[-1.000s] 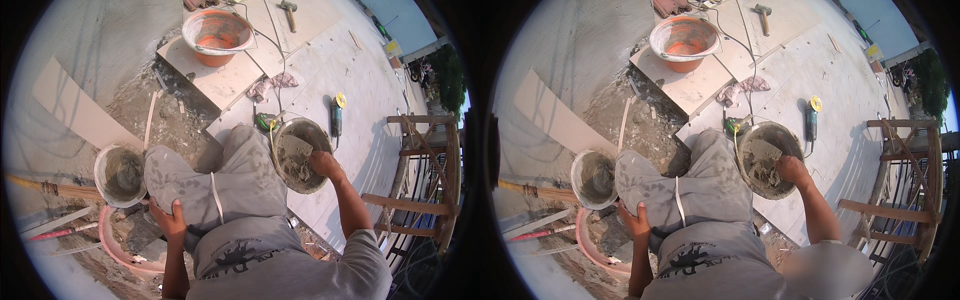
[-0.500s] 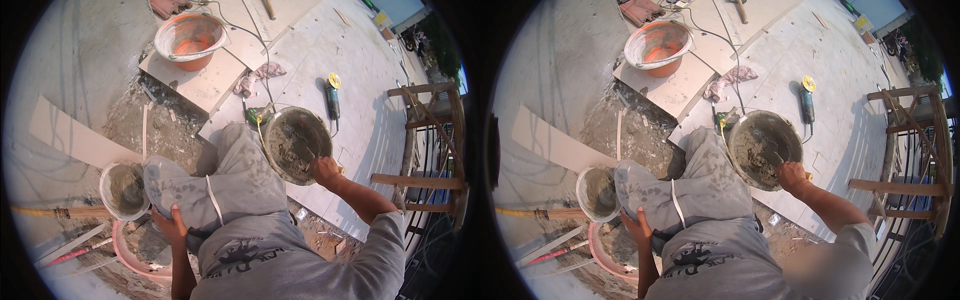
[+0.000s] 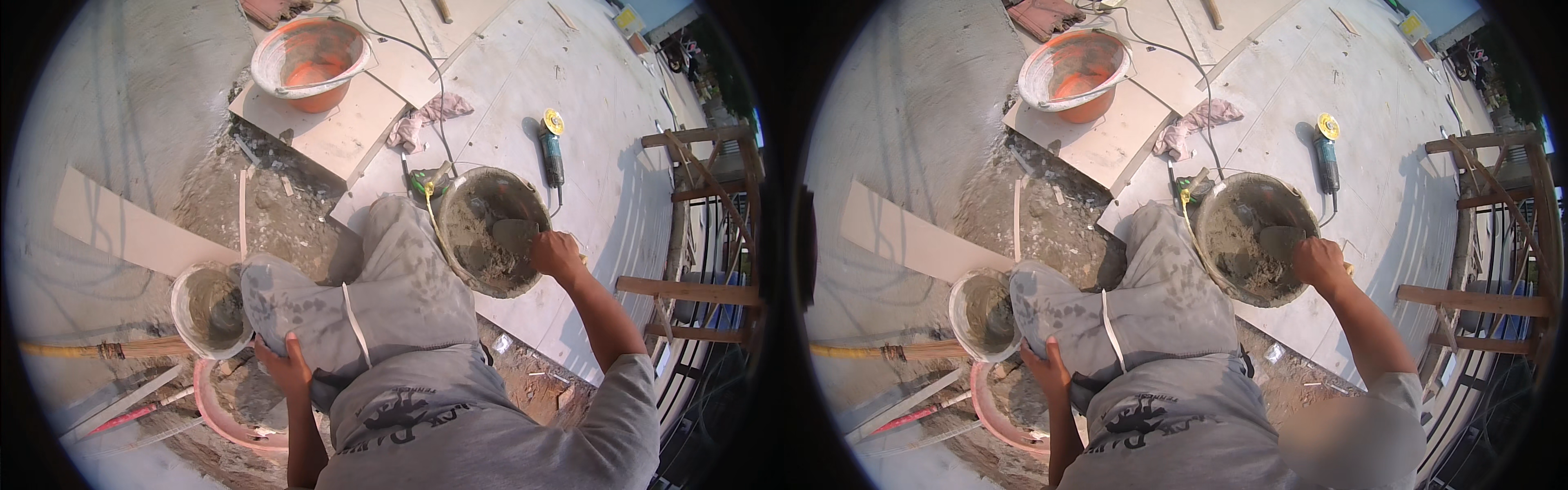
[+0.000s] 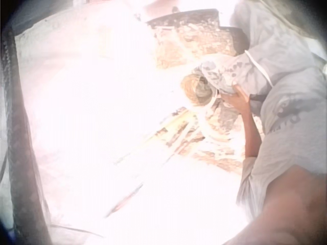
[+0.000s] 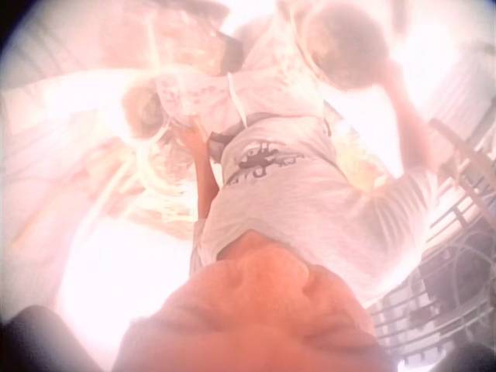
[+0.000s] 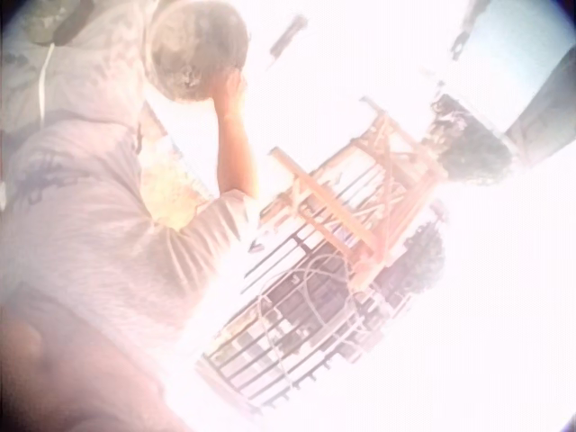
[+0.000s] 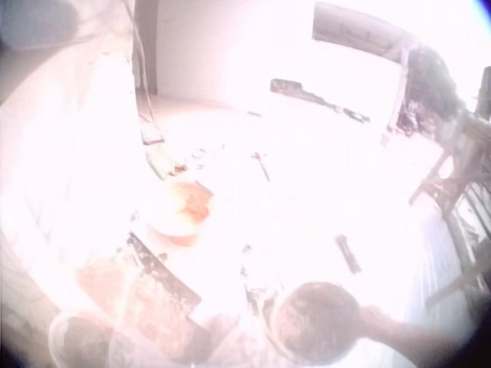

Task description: The person scoops cement from a bucket and spreads it onto a rectangular tile using a trowel. They then place the tile onto a prepared floor area and tap it with a rubber mallet to level it. The person repeats this process for multiple tiles.

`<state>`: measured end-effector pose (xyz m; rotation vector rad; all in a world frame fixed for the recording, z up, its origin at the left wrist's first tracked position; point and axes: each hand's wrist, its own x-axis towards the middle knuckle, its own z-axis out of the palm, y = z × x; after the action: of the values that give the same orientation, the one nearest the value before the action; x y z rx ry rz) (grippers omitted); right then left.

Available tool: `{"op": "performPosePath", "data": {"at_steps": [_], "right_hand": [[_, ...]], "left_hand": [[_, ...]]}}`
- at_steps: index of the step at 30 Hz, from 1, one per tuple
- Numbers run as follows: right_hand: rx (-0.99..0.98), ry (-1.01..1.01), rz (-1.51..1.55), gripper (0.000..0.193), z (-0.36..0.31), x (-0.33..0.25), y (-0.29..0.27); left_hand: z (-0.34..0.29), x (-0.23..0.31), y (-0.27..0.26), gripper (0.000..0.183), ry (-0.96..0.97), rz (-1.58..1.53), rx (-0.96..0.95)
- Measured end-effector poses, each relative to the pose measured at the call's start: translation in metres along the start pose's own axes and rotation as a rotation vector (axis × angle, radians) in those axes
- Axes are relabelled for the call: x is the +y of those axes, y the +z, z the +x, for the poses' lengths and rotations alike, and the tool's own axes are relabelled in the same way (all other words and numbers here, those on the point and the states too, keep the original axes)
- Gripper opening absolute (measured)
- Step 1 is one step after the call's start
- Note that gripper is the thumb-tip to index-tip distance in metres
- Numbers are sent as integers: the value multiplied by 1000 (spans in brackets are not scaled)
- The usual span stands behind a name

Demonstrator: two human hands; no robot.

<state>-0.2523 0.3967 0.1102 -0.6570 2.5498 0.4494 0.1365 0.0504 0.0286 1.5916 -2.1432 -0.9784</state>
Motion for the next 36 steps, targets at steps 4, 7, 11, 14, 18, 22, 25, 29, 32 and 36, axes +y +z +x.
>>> {"op": "performPosePath", "data": {"at_steps": [4, 7, 11, 14, 18, 22, 25, 29, 32, 36], "right_hand": [[-98, -133, -53, 21, 11, 6, 27], [-152, -218, -72, 21, 15, -1, 44], [-150, -151, 55, 26, 1, -21, 14], [-127, -167, 127, 34, 4, -20, 29], [-83, -203, 215, 39, 5, -23, 35], [-19, -288, 523, 33, -7, 6, 50], [-7, -238, 782, 30, -26, 2, 38], [108, -169, 918, 28, -40, 13, 76], [230, -157, 825, 20, -57, 13, 87], [347, -240, 803, 22, -68, -37, 14]], "left_hand": [[5, 3, 5, 80, -8, 28, -19], [3, 0, 9, 76, 16, 19, 3], [1, 0, 1, 76, 4, 25, 11], [2, -1, 3, 78, 27, 1, 12], [3, 9, 4, 78, 21, -36, -20], [5, 0, 12, 78, 78, 5, 1], [3, 0, 7, 75, 55, -70, -8], [15, -59, -1, 48, 77, -473, -10], [32, -96, -9, 45, -146, -377, 180], [46, -130, -27, 60, -224, -9, 447]]}}
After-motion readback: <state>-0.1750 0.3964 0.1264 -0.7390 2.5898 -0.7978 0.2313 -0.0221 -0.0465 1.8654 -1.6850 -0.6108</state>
